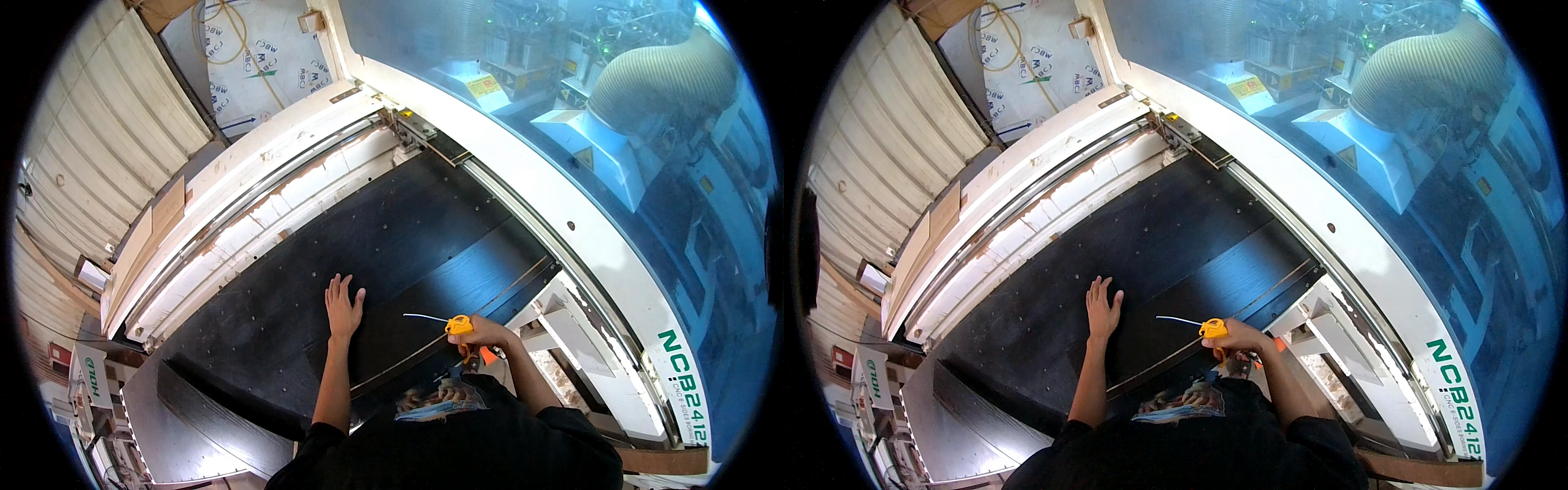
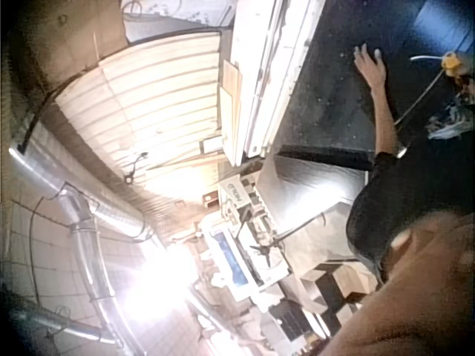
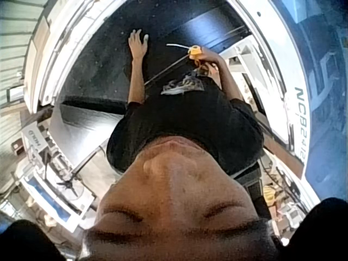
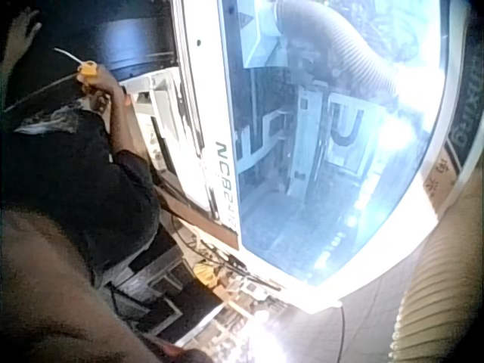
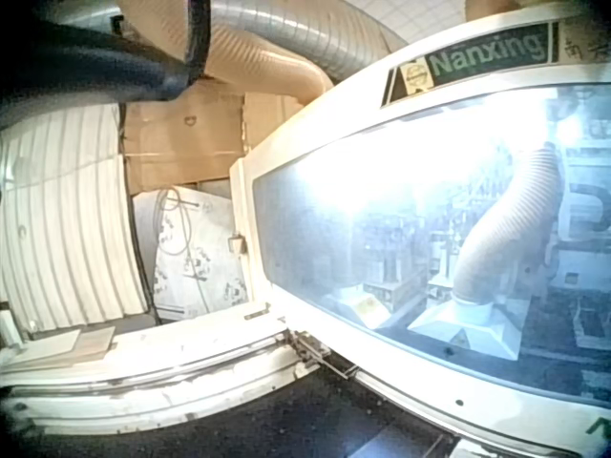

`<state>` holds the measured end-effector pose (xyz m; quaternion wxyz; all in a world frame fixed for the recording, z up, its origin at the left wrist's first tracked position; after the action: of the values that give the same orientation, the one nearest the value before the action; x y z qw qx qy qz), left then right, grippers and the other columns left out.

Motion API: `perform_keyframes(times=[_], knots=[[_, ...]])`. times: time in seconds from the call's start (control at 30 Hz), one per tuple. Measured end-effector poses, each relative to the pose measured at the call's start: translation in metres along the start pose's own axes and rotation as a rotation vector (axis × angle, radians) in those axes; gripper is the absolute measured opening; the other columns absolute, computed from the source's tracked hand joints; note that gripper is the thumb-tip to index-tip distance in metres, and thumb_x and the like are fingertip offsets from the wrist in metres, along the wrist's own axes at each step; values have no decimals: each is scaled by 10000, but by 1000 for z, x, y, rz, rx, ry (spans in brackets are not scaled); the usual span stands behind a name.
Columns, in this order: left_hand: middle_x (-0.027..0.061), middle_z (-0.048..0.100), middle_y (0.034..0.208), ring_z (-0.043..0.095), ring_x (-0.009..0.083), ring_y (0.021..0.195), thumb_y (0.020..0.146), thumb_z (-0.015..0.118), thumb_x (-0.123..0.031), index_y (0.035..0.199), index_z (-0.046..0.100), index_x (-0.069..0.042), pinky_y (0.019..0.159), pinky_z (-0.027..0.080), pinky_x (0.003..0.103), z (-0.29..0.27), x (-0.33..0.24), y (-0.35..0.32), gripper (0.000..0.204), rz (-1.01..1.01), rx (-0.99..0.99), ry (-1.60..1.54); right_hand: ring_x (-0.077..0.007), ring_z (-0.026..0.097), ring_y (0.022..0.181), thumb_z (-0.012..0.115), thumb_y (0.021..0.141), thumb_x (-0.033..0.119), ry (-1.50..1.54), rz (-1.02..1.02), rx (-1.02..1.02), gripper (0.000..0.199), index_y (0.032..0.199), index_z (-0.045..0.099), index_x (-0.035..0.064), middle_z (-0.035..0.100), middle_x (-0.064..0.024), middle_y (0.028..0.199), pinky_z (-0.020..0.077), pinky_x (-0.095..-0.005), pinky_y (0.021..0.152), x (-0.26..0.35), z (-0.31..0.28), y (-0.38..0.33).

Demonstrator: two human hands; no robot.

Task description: The person places wooden boards into a woodworking machine and then moves them to a stack on the floor.

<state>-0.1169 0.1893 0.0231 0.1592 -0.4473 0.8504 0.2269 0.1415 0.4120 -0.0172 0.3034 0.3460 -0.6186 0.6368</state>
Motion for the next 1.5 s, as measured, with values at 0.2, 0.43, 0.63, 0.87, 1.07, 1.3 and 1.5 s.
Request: perform_keyframes(times=[0.2, 0.43, 0.63, 0.87, 1.07, 1.3, 1.5], knots=[[222, 392, 1578, 330, 389, 1489, 1045, 499, -492, 1444, 514, -78, 1227, 228, 523, 1, 1, 0, 575, 16, -14, -5, -151, 698, 655, 849, 778, 561, 0, -13, 49, 648, 1054, 660, 6, 730, -65, 781, 569, -263, 605, -6, 2, 6], [220, 402, 1571, 342, 387, 1483, 1042, 519, -466, 1429, 529, -76, 1224, 236, 520, -1, 0, 0, 549, 20, -25, 1, -147, 699, 672, 845, 776, 570, 5, -16, 18, 641, 1048, 671, 17, 733, -61, 787, 559, -260, 614, -6, 1, 5], [222, 408, 1565, 345, 388, 1480, 1041, 525, -451, 1423, 532, -80, 1223, 237, 522, -2, -3, 0, 533, 25, -28, 2, -147, 703, 678, 851, 760, 587, 4, -9, 46, 669, 1063, 665, 20, 735, -57, 790, 561, -264, 612, -7, 1, 6], [232, 426, 1554, 366, 395, 1465, 1024, 563, -445, 1411, 544, -74, 1211, 255, 532, -2, -1, 0, 536, 31, -48, 1, -136, 702, 675, 852, 760, 583, 5, 0, 35, 656, 1064, 671, 30, 736, -50, 787, 557, -258, 610, -4, 2, 4], [232, 424, 1555, 364, 397, 1466, 1025, 558, -449, 1404, 549, -76, 1211, 254, 537, -2, -2, 1, 531, 29, -39, -3, -129, 690, 658, 851, 774, 551, 24, -14, 39, 600, 1033, 688, 34, 733, -40, 778, 544, -249, 610, -5, 2, 5], [220, 397, 1576, 338, 386, 1484, 1040, 520, -475, 1424, 539, -85, 1226, 228, 521, 0, 1, 0, 548, 21, -19, 4, -131, 686, 662, 852, 776, 548, 35, -46, 42, 597, 1027, 686, 33, 731, -42, 778, 538, -249, 614, 5, 4, -1], [222, 390, 1582, 334, 387, 1487, 1039, 520, -477, 1425, 538, -87, 1227, 225, 518, 1, 0, 1, 549, 17, -10, 1, -138, 693, 658, 844, 783, 559, 27, -50, 31, 605, 1024, 681, 28, 734, -48, 775, 549, -256, 613, 5, 4, -1]])
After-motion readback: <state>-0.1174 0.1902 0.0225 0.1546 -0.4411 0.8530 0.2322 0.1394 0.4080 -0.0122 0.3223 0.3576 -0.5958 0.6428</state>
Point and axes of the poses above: each hand's wrist, its own y-axis towards the middle knuckle, its own z-axis out of the palm, x = y × z, the point moved 10 cm from there along y, towards the middle knuckle
